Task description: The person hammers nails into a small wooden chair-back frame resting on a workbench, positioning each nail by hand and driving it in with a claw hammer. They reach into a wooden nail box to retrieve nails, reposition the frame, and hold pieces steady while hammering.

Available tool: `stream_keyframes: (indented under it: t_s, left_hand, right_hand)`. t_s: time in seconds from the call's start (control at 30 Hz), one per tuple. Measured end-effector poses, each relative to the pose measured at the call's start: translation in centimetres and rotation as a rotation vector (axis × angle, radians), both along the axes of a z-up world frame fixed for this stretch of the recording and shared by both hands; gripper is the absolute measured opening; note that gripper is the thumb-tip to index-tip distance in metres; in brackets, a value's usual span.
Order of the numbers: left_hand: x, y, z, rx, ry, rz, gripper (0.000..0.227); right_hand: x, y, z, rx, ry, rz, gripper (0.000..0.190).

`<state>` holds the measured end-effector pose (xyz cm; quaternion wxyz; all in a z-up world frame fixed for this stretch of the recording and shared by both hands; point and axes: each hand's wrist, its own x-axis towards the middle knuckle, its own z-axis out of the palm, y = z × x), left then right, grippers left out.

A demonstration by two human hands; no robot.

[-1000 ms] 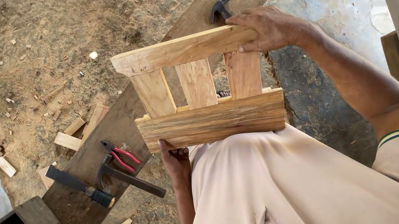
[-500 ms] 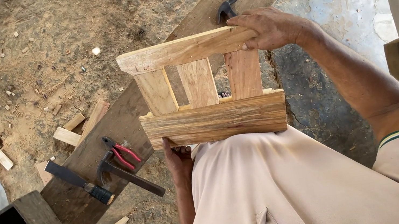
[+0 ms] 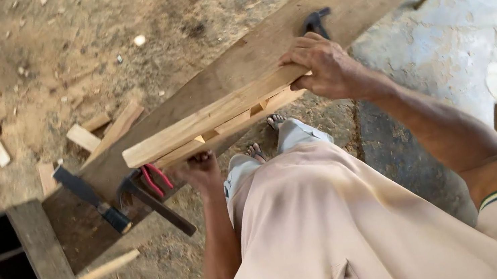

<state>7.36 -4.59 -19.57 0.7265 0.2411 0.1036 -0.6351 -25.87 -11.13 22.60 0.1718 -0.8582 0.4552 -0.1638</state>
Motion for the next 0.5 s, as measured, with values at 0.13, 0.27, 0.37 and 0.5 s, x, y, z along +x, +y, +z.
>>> stream_keyframes:
  t_s: [0.13, 0.27, 0.37, 0.5]
  left_hand:
    - [0.6, -3.4, -2.7, 0.001, 0.232, 0.192, 0.088]
    - [0.4, -6.0, -4.3, 0.024, 0.189, 0.307, 0.068]
    - [-1.0, -6.5, -2.6, 0.251, 0.006, 0.326, 0.069]
    - [-4.9, -8.7, -0.5, 0.672, -0.183, 0.321, 0.067]
  right_hand:
    - [2.3, -2.0, -3.9, -0.004, -0.066, 0.156, 0.045]
    - [1.6, -3.7, -8.3, -0.018, -0.112, 0.131, 0.042]
    - [0.1, -4.8, -11.8, -0.058, -0.068, 0.116, 0.044]
    - [-4.0, -7.8, -16.3, -0.138, -0.016, 0.118, 0.048]
